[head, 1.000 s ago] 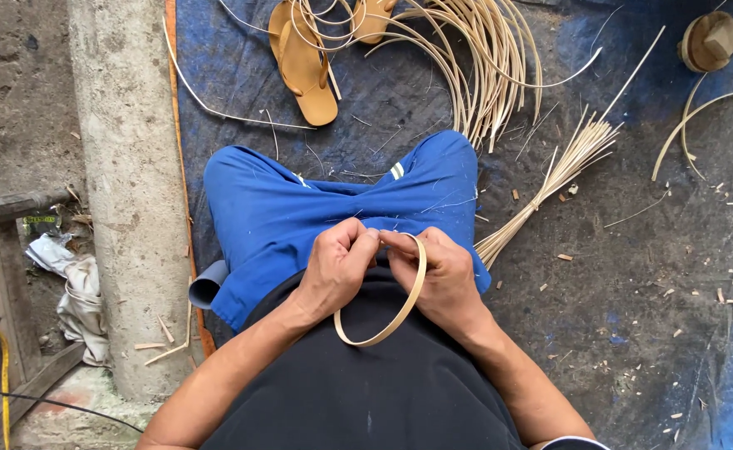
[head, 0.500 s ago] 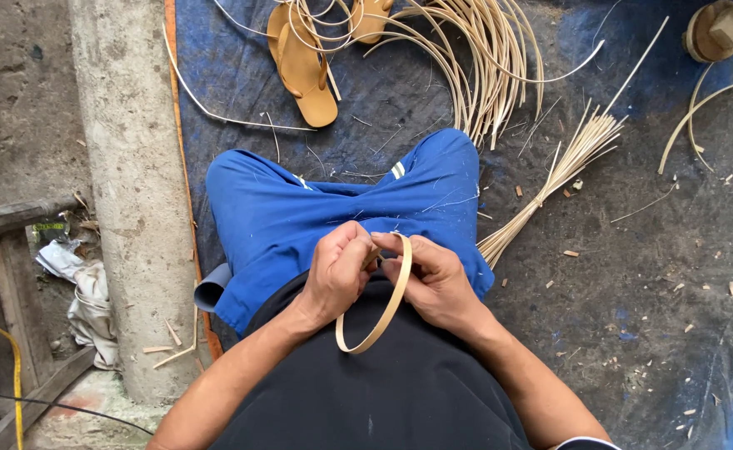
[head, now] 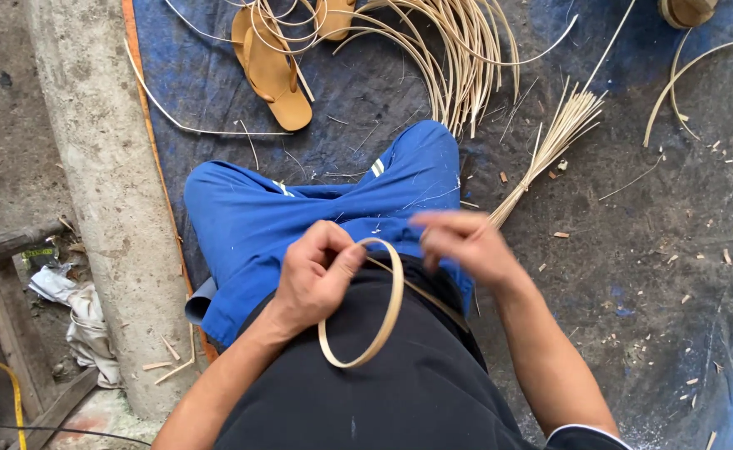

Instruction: The person sits on the ground and bends thin bamboo strips into circular hoops, joining and pressing the ends together and shaping each hoop by hand. Finished hoops are set aside with a pile of completed rings while new strips are picked up and worked one at a time.

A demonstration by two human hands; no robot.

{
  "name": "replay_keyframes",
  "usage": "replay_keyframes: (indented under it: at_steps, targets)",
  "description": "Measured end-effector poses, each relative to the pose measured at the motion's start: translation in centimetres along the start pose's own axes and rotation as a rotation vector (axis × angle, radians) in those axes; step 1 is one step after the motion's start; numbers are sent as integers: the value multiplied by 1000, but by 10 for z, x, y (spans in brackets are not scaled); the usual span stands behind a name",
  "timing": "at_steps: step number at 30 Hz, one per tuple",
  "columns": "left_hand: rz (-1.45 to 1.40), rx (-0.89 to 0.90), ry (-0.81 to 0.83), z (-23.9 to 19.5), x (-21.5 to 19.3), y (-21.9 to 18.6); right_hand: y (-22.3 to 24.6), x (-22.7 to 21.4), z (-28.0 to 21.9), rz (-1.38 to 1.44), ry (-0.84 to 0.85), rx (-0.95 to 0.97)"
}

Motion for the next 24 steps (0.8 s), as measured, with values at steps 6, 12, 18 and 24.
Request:
replay_keyframes:
  at_steps: [6, 12, 18, 24]
  targets:
    - [-432, -400, -205, -2, -10, 41, -156, -166, 63, -586, -1084, 111]
    - [-587, -452, -279, -3, -19, 41, -261, -192, 102, -767, -1094, 354]
    - [-771, -464, -374, -6, -30, 54, -256, -198, 82, -708, -1143, 306]
    - [-954, -503, -491, 0, -37, 56, -126, -110, 12, -109, -1120, 13]
Point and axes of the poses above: each hand's wrist, its own z-axis towards the middle knuckle, its own x-axis out of the palm, y = z × x, the point moved 4 cm from there along z, towards the middle knuckle, and after that the axes turned 7 degrees about x, right-handed, at the moved point
